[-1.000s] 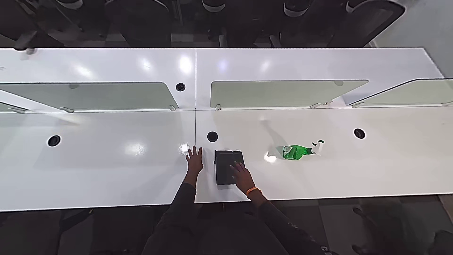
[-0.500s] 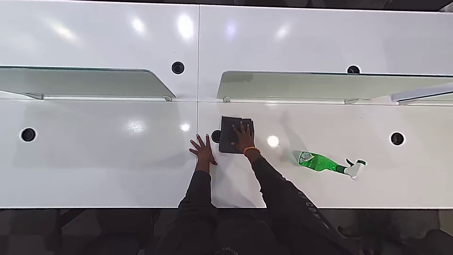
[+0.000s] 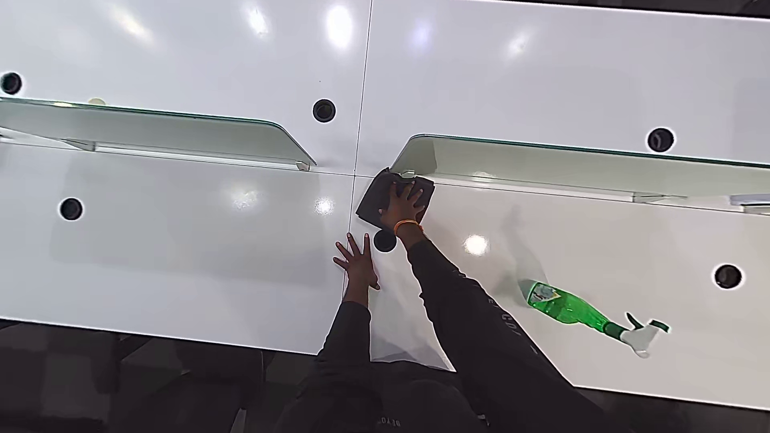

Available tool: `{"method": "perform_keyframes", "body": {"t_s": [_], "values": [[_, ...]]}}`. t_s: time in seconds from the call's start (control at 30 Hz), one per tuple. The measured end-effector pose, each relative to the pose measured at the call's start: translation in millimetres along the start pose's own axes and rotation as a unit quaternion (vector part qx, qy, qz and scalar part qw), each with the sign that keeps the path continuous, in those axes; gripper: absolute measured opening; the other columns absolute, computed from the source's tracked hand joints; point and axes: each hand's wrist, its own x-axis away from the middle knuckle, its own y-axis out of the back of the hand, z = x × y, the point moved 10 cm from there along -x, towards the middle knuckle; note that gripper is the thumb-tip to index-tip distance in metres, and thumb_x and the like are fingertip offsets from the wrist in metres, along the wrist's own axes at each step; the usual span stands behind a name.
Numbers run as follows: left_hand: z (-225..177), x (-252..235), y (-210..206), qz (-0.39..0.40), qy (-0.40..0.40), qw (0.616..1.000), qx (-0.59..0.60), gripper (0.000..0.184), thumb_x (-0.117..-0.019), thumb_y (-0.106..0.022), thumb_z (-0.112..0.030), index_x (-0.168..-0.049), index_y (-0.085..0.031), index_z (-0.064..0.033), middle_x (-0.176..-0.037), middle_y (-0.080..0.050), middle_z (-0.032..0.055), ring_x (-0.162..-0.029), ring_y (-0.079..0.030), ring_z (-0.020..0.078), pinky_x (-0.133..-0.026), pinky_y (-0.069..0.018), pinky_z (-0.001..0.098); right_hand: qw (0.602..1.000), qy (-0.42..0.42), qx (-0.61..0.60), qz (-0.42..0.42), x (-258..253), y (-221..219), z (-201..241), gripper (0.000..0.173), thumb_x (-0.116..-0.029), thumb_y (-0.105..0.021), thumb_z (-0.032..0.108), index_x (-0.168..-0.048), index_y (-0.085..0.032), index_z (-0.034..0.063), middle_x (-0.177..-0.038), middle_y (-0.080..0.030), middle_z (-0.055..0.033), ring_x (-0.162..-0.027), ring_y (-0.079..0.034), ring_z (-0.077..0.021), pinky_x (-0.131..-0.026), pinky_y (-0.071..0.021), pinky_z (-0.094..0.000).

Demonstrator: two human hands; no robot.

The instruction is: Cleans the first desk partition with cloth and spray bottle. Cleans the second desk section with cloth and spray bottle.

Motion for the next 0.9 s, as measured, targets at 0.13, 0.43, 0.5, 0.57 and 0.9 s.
{"method": "perform_keyframes", "body": {"t_s": [0.13,0.43,0.5,0.57,0.9], "values": [[-1,-1,0,0.002,0.004,1.0,-0.015,0.175,-0.0336,-0.102,-0.042,-0.165,0.013,-0.0347,-0.163,0.038,0.0221,-0.147,0.023,0.0638,-0.1,-0.0155,0.0921,0.994,0.101,0.027,0.015,18,-20,41,0.098,-0.0847,-0.074,0.057,-0.165,-0.022,0.0354,-0.173,-0.001,-0.0222,-0.153,0.0,-0.0598,-0.105,-0.0168,-0.0903],[0,-1,-1,0.019,0.013,0.999,-0.026,0.173,-0.0349,-0.102,-0.043,-0.166,0.009,-0.0316,-0.166,0.03,0.0265,-0.148,0.022,0.0637,-0.099,-0.0139,0.0934,0.947,0.3,0.095,0.057,28,-46,88,0.067,-0.0935,-0.07,0.038,-0.155,-0.044,0.0439,-0.175,-0.013,-0.0003,-0.159,-0.004,-0.0437,-0.115,-0.012,-0.0814],[-1,-1,0,0.012,0.013,1.0,-0.026,0.175,-0.0336,-0.102,-0.042,-0.166,0.011,-0.032,-0.164,0.033,0.026,-0.147,0.022,0.0646,-0.099,-0.015,0.0934,0.946,0.313,0.081,0.026,22,-36,72,0.061,-0.0933,-0.071,0.032,-0.151,-0.051,0.0415,-0.172,-0.022,0.0042,-0.159,-0.013,-0.0364,-0.119,-0.0168,-0.0741],[-1,-1,1,0.007,0.012,1.0,-0.022,0.175,-0.0328,-0.102,-0.041,-0.166,0.011,-0.0319,-0.163,0.037,0.024,-0.147,0.023,0.0644,-0.1,-0.0152,0.0928,0.95,0.304,0.074,0.012,15,-28,47,0.059,-0.094,-0.07,0.03,-0.149,-0.052,0.0413,-0.172,-0.025,0.0053,-0.159,-0.015,-0.0334,-0.121,-0.0182,-0.0703],[0,-2,-1,-0.008,-0.005,1.0,-0.002,0.177,-0.0335,-0.102,-0.041,-0.164,0.017,-0.0325,-0.161,0.041,0.0233,-0.145,0.028,0.0637,-0.1,-0.0116,0.0935,0.979,0.2,0.014,-0.045,4,9,-45,0.062,-0.09,-0.069,0.015,-0.149,-0.056,0.0315,-0.169,-0.031,0.0009,-0.157,-0.023,-0.0386,-0.113,-0.0225,-0.0802]]}}
